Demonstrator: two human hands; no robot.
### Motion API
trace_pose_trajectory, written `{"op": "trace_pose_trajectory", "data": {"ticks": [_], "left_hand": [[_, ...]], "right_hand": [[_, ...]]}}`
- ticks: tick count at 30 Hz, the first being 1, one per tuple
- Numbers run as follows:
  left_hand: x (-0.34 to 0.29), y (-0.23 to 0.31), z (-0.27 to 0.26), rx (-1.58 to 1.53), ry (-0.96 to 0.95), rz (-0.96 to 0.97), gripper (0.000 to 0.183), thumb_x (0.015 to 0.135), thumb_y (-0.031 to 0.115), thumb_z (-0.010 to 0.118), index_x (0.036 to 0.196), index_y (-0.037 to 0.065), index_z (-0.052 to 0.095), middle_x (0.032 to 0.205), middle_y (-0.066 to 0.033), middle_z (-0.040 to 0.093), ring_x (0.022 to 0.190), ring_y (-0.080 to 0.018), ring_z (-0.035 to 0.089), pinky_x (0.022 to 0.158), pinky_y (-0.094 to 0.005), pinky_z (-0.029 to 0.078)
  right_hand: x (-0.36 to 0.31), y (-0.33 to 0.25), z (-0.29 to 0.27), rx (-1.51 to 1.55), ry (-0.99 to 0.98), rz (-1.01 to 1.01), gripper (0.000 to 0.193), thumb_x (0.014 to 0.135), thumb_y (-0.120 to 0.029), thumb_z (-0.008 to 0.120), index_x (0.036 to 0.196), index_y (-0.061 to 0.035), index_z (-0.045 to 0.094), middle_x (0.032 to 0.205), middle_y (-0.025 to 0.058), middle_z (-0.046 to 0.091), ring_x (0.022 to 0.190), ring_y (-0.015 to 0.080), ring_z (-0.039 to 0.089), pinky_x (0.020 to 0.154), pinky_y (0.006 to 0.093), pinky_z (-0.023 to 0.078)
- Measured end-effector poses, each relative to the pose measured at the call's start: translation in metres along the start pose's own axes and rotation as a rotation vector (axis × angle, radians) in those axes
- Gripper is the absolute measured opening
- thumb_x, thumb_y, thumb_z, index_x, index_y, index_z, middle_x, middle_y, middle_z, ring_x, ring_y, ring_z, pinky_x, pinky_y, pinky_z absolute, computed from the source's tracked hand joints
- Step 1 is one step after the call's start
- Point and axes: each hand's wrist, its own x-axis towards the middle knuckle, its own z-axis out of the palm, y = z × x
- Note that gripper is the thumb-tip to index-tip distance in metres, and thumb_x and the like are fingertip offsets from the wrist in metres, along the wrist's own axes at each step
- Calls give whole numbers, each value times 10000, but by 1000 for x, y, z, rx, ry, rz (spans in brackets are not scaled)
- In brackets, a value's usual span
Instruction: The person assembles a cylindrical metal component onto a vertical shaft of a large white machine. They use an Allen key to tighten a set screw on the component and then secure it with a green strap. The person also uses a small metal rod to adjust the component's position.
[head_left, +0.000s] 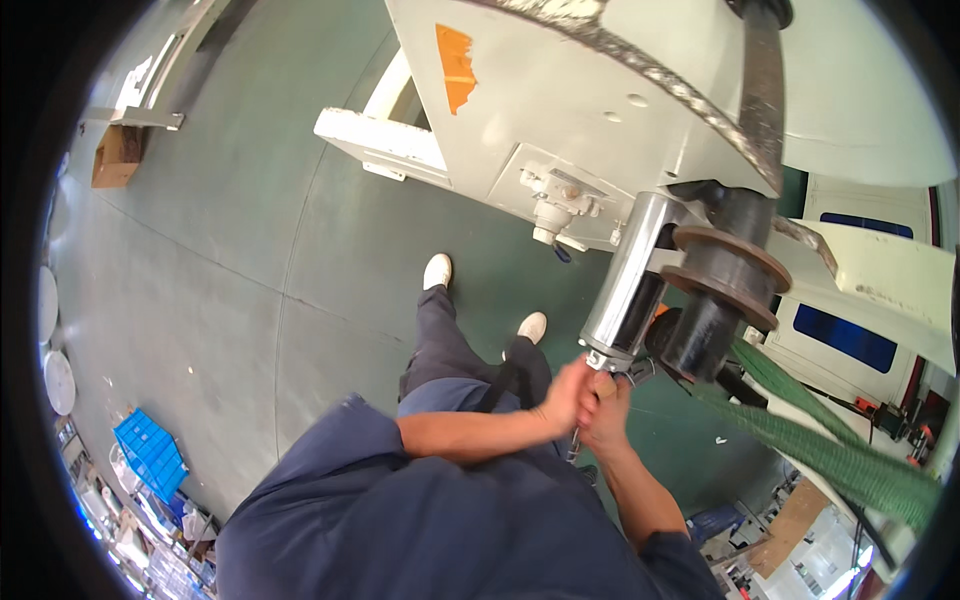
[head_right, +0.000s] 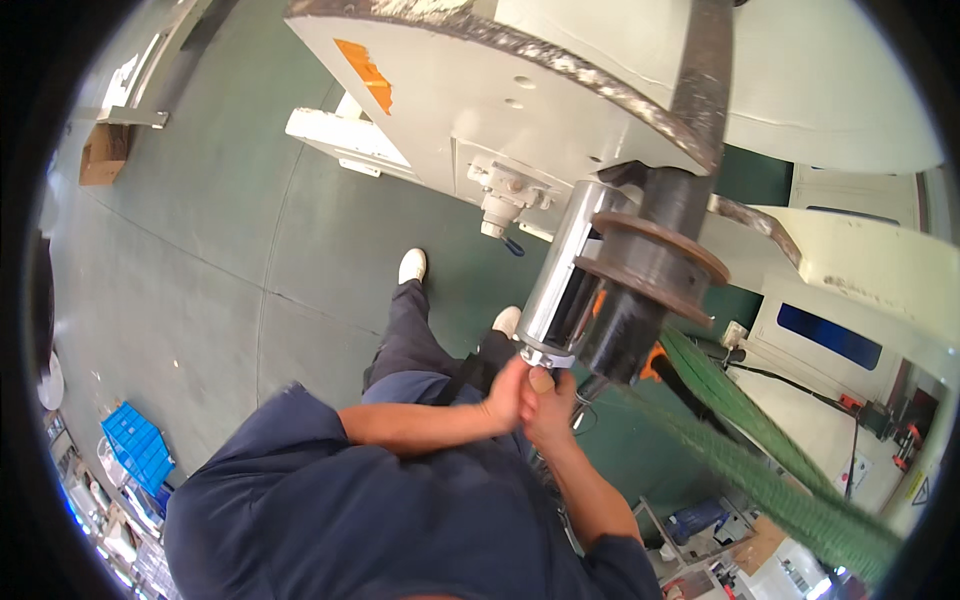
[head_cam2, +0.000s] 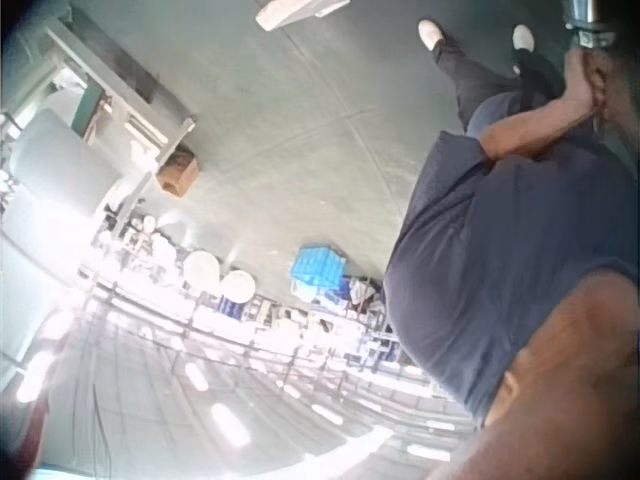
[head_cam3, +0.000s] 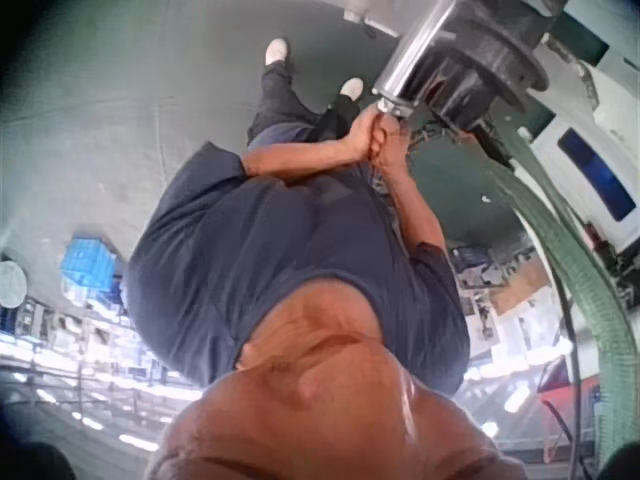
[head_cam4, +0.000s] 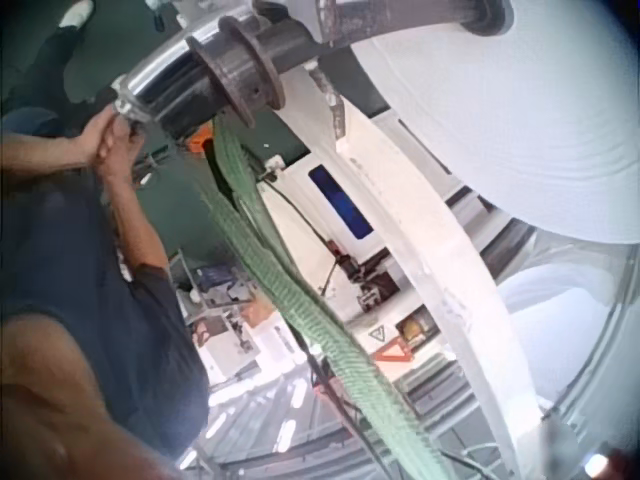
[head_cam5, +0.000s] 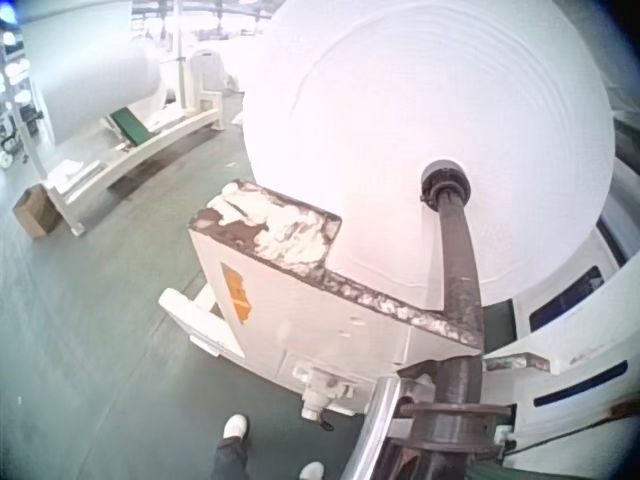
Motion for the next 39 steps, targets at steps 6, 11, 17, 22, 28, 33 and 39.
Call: {"op": "trace_pose_trajectory", "data": {"ticks": [6, 11, 17, 22, 28, 33, 39], "left_hand": [[-21, 41, -77, 72, -214, -3, 811, 956, 695, 370, 1314, -9, 556, 832, -37, 643, 663, -86, 579, 518, -189, 417], [-11, 51, -71, -14, -413, -1, 964, 886, 831, 355, 1329, -4, 545, 865, 5, 624, 674, -70, 571, 498, -196, 426], [-29, 53, -91, -146, -646, 113, 739, 860, 652, 616, 1211, 3, 568, 898, 9, 601, 767, -77, 590, 675, -216, 496], [-93, 84, -43, 305, -436, 363, 598, 703, 217, 876, 1166, 6, 562, 995, 10, 566, 925, -86, 564, 824, -248, 476], [-57, 21, 9, 398, -477, 304, 717, 700, 206, 913, 1243, -40, 514, 1063, -34, 593, 1024, -93, 544, 880, -276, 481], [-27, 49, -66, 240, -490, 359, 628, 730, 192, 873, 1201, -54, 538, 1006, -57, 633, 946, -91, 599, 837, -258, 507], [-87, 51, 6, 457, -405, 431, 721, 681, 276, 923, 1215, -30, 548, 1046, -62, 630, 975, -123, 604, 867, -272, 502]], "right_hand": [[0, 42, 52, 165, -302, -87, 232, 949, -302, 592, 928, -109, 466, 620, -21, 432, 432, 71, 372, 361, 238, 289], [4, 23, 56, -20, -263, -21, 207, 885, 30, 589, 994, -88, 460, 670, 3, 469, 472, 91, 424, 406, 259, 337], [9, 11, 58, 166, -256, 292, 145, 907, 4, 576, 892, -103, 480, 601, -14, 435, 440, 85, 406, 400, 254, 326], [-28, -25, 81, 95, -232, 262, 178, 869, 31, 566, 921, -89, 446, 661, -47, 426, 508, 23, 368, 466, 193, 276], [-36, -41, 18, -46, -7, 103, 245, 849, 74, 582, 896, -105, 420, 673, -60, 405, 520, 18, 392, 465, 197, 293], [10, 19, 52, 31, -117, 162, 227, 866, 60, 567, 787, -103, 431, 649, -35, 416, 507, 45, 395, 455, 228, 290], [-51, -62, 42, -140, -53, 201, 242, 863, 35, 587, 794, -124, 419, 649, -55, 395, 533, 27, 402, 481, 196, 303]]}}
